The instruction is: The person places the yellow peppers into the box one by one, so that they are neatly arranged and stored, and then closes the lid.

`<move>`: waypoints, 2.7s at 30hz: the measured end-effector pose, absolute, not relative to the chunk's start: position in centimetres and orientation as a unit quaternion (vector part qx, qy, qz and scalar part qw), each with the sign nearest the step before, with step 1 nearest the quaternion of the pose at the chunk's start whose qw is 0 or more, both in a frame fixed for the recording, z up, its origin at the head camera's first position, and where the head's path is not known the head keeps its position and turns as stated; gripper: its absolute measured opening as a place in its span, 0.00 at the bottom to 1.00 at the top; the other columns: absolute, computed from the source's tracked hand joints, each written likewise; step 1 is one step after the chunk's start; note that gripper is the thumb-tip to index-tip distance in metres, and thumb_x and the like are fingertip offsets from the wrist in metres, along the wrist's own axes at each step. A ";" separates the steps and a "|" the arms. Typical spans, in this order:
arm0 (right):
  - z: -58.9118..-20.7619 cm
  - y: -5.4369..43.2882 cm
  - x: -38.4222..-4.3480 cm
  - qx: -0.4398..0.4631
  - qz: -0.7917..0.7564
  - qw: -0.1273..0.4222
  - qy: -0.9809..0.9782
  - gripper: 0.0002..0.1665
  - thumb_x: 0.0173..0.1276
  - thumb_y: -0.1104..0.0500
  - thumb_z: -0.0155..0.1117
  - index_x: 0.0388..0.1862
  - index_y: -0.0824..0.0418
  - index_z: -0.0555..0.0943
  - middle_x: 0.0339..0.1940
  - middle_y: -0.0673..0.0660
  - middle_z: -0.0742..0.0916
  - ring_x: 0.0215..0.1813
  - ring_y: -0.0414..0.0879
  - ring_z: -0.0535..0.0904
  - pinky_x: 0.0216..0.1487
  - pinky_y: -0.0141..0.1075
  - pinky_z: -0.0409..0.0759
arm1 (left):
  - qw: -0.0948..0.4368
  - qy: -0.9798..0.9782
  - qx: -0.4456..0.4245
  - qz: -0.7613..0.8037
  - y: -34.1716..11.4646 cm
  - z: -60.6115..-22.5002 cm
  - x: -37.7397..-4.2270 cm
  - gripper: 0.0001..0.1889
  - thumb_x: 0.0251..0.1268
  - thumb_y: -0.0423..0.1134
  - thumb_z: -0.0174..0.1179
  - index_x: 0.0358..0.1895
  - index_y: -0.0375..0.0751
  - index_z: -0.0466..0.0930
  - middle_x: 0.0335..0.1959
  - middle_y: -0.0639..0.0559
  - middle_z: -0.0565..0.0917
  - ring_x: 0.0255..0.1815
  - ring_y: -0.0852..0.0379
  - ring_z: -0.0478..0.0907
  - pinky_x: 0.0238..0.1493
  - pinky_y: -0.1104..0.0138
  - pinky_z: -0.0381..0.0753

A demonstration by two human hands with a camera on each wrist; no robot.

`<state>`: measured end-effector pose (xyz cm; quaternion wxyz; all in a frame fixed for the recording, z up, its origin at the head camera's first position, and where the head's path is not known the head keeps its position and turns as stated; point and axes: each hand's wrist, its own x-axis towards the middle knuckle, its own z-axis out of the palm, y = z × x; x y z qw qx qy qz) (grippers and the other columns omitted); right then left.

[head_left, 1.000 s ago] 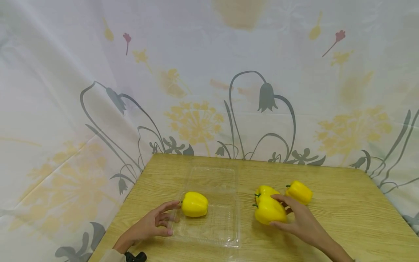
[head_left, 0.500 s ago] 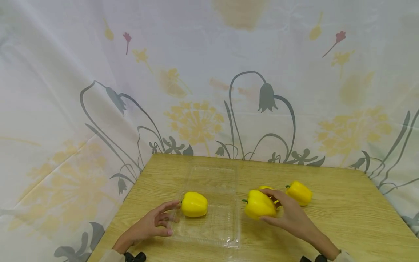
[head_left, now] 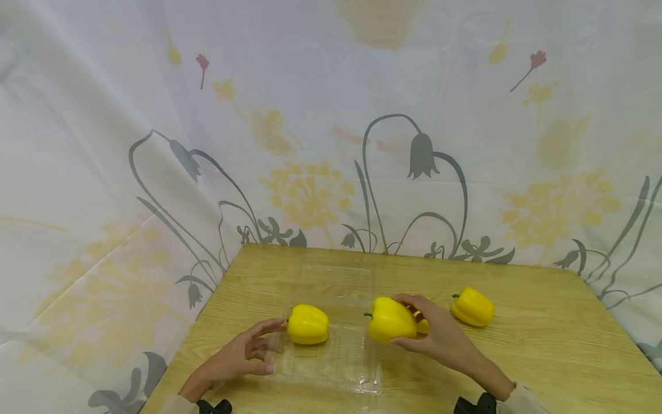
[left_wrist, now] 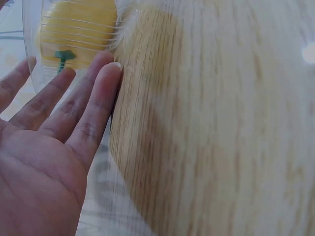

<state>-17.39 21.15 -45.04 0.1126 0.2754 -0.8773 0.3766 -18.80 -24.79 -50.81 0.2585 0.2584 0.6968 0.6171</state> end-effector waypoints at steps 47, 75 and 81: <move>-46.2 9.6 -17.9 0.347 0.385 0.012 -0.855 0.41 0.60 0.41 0.80 0.68 0.56 0.77 0.56 0.50 0.83 0.46 0.38 0.76 0.43 0.32 0.82 | 0.245 0.696 0.280 0.614 -24.8 -51.0 -18.9 0.42 0.72 0.25 0.60 0.84 0.43 0.49 0.82 0.32 0.50 0.69 0.37 0.72 0.57 0.59 0.81; -47.7 4.7 -17.2 0.327 0.340 -0.004 -0.882 0.42 0.56 0.38 0.81 0.63 0.56 0.77 0.57 0.51 0.82 0.56 0.41 0.78 0.58 0.38 0.80 | 0.228 0.709 0.285 0.603 -24.8 -51.0 -18.7 0.42 0.71 0.29 0.64 0.83 0.43 0.52 0.79 0.31 0.56 0.67 0.53 0.75 0.58 0.61 0.81; -47.9 4.7 -17.0 0.343 0.337 -0.010 -0.877 0.41 0.61 0.37 0.77 0.66 0.57 0.76 0.58 0.52 0.81 0.56 0.41 0.77 0.56 0.37 0.80 | 0.231 0.714 0.277 0.600 -24.7 -50.9 -18.7 0.42 0.71 0.30 0.65 0.83 0.45 0.52 0.80 0.33 0.56 0.67 0.53 0.75 0.60 0.61 0.80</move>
